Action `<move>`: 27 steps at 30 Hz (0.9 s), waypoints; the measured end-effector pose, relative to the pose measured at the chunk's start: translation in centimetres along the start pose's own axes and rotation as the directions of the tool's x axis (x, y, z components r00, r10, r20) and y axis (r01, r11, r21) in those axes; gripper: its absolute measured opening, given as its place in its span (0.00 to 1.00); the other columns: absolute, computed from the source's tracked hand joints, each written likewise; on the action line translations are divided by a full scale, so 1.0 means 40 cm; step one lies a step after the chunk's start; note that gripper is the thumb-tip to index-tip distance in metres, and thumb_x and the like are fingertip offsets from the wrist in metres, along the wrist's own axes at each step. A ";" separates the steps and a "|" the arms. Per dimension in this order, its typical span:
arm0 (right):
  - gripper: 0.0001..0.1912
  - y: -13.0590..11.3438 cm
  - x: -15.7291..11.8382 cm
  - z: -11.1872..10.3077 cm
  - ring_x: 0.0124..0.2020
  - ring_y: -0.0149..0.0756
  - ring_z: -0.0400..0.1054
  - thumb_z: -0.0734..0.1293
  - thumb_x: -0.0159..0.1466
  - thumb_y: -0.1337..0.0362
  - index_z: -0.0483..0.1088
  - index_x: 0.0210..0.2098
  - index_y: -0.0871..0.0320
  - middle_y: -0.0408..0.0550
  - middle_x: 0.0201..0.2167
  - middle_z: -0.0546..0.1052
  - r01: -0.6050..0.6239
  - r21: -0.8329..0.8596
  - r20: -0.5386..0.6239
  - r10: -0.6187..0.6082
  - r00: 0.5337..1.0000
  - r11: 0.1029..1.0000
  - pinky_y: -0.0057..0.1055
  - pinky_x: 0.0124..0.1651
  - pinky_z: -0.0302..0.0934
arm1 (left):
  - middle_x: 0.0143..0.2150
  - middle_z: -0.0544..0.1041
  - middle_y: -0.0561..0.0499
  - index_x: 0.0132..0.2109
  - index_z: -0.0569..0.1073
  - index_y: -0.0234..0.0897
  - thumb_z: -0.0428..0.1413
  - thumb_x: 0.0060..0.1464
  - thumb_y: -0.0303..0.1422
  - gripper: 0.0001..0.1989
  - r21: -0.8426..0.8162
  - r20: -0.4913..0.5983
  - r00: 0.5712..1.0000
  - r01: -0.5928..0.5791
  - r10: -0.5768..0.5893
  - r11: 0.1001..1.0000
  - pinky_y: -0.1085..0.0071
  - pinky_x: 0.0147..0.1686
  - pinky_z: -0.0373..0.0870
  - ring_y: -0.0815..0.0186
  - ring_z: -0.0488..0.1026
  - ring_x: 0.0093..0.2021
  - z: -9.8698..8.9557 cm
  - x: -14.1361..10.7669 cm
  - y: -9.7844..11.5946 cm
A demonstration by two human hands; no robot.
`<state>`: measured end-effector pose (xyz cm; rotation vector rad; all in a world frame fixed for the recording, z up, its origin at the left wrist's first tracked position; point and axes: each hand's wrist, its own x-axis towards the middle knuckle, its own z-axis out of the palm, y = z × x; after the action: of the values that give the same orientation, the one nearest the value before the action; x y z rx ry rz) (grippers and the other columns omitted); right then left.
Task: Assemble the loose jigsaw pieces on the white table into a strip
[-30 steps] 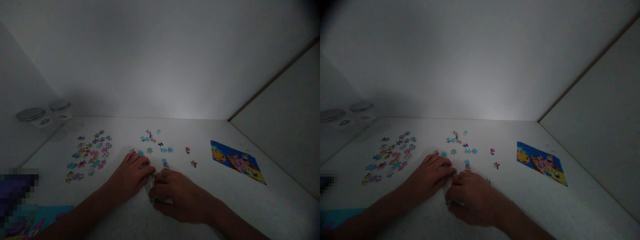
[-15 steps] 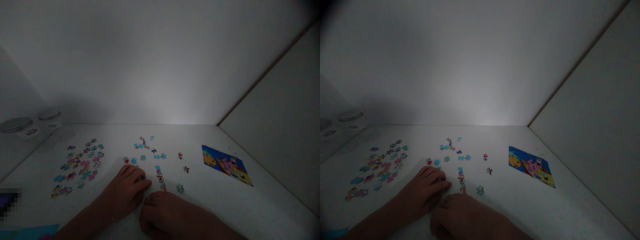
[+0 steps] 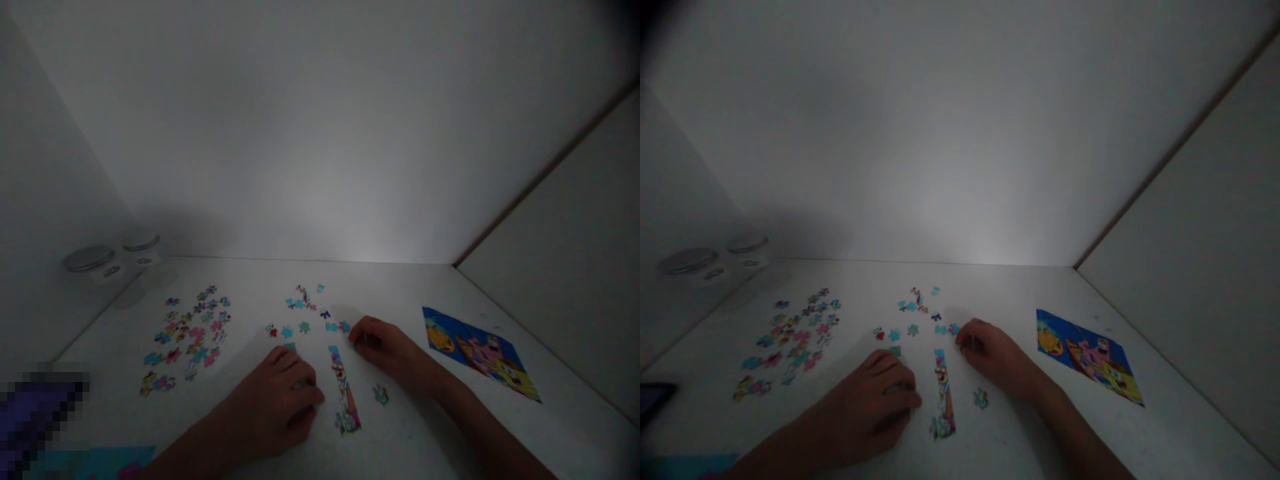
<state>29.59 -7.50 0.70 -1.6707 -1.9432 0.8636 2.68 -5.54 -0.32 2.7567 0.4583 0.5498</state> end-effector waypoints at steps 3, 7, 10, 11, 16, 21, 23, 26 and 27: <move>0.10 -0.006 0.000 0.005 0.30 0.31 0.63 0.60 0.58 0.73 0.70 0.36 0.57 0.46 0.35 0.71 0.045 -0.042 0.006 -0.045 0.999 0.998 0.28 0.34 0.57 | 0.40 0.73 0.51 0.43 0.72 0.41 0.54 0.54 0.26 0.09 -0.014 -0.007 1.000 0.011 -0.012 1.000 0.63 0.48 0.58 0.64 0.66 0.42 0.002 -0.001 -0.006; 0.09 -0.012 0.001 0.002 0.33 0.32 0.65 0.60 0.59 0.72 0.71 0.36 0.57 0.46 0.35 0.71 0.067 -0.059 -0.002 -0.067 0.998 0.996 0.29 0.37 0.59 | 0.39 0.73 0.52 0.42 0.72 0.41 0.54 0.55 0.27 0.08 0.005 -0.015 1.000 -0.008 0.008 1.000 0.65 0.48 0.59 0.64 0.66 0.41 0.001 0.000 -0.010; 0.09 -0.018 0.002 0.001 0.36 0.34 0.66 0.60 0.59 0.72 0.71 0.35 0.57 0.47 0.35 0.71 0.074 -0.077 -0.009 -0.074 0.997 0.994 0.31 0.40 0.60 | 0.38 0.73 0.53 0.41 0.72 0.41 0.55 0.55 0.27 0.07 0.025 -0.008 1.000 -0.017 0.018 1.000 0.66 0.47 0.60 0.65 0.66 0.40 0.001 0.000 -0.013; 0.09 -0.020 0.002 0.001 0.36 0.35 0.66 0.60 0.59 0.73 0.71 0.35 0.57 0.47 0.35 0.71 0.071 -0.085 -0.008 -0.072 0.997 0.994 0.32 0.40 0.60 | 0.38 0.73 0.53 0.41 0.72 0.41 0.55 0.55 0.27 0.07 0.027 -0.003 1.000 -0.022 0.022 0.999 0.66 0.47 0.60 0.65 0.67 0.39 0.001 0.000 -0.014; 0.10 -0.018 0.005 0.001 0.35 0.34 0.66 0.60 0.57 0.73 0.70 0.34 0.57 0.47 0.34 0.72 0.066 -0.096 -0.022 -0.068 0.997 0.993 0.31 0.38 0.60 | 0.37 0.73 0.53 0.43 0.71 0.41 0.54 0.56 0.27 0.07 0.050 0.004 0.999 -0.047 0.047 0.998 0.67 0.44 0.61 0.66 0.67 0.38 0.001 -0.001 -0.017; 0.12 0.011 0.009 -0.010 0.32 0.34 0.65 0.59 0.56 0.73 0.71 0.34 0.58 0.47 0.32 0.71 0.005 -0.089 -0.189 -0.022 0.982 0.996 0.31 0.35 0.58 | 0.35 0.74 0.54 0.41 0.72 0.41 0.52 0.58 0.27 0.06 0.040 -0.002 0.997 -0.073 0.073 0.997 0.68 0.43 0.62 0.67 0.68 0.36 -0.004 -0.002 -0.018; 0.12 0.028 0.011 -0.015 0.32 0.35 0.65 0.58 0.56 0.71 0.71 0.34 0.58 0.46 0.32 0.70 -0.045 -0.099 -0.283 0.015 0.959 0.994 0.32 0.35 0.58 | 0.35 0.74 0.53 0.40 0.72 0.40 0.51 0.59 0.28 0.06 0.035 0.008 0.997 -0.077 0.076 0.996 0.68 0.42 0.62 0.67 0.68 0.36 -0.004 -0.002 -0.019; 0.12 0.052 0.015 -0.019 0.30 0.35 0.65 0.58 0.57 0.68 0.71 0.35 0.58 0.46 0.31 0.70 -0.117 -0.098 -0.371 0.073 0.926 0.988 0.33 0.35 0.59 | 0.35 0.74 0.53 0.40 0.72 0.40 0.52 0.59 0.28 0.05 0.040 0.019 0.996 -0.088 0.087 0.995 0.68 0.42 0.62 0.67 0.68 0.36 -0.003 -0.002 -0.017; 0.12 0.060 0.016 -0.019 0.30 0.35 0.65 0.58 0.57 0.67 0.71 0.35 0.58 0.46 0.31 0.70 -0.129 -0.096 -0.384 0.083 0.919 0.987 0.33 0.35 0.60 | 0.35 0.74 0.54 0.40 0.71 0.40 0.52 0.59 0.28 0.04 0.049 0.019 0.996 -0.090 0.089 0.995 0.68 0.42 0.62 0.67 0.68 0.36 -0.003 -0.002 -0.015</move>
<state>31.70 -6.54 -0.46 -1.8654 -1.6766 0.4208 2.39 -4.98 -0.45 2.8384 0.3500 0.5435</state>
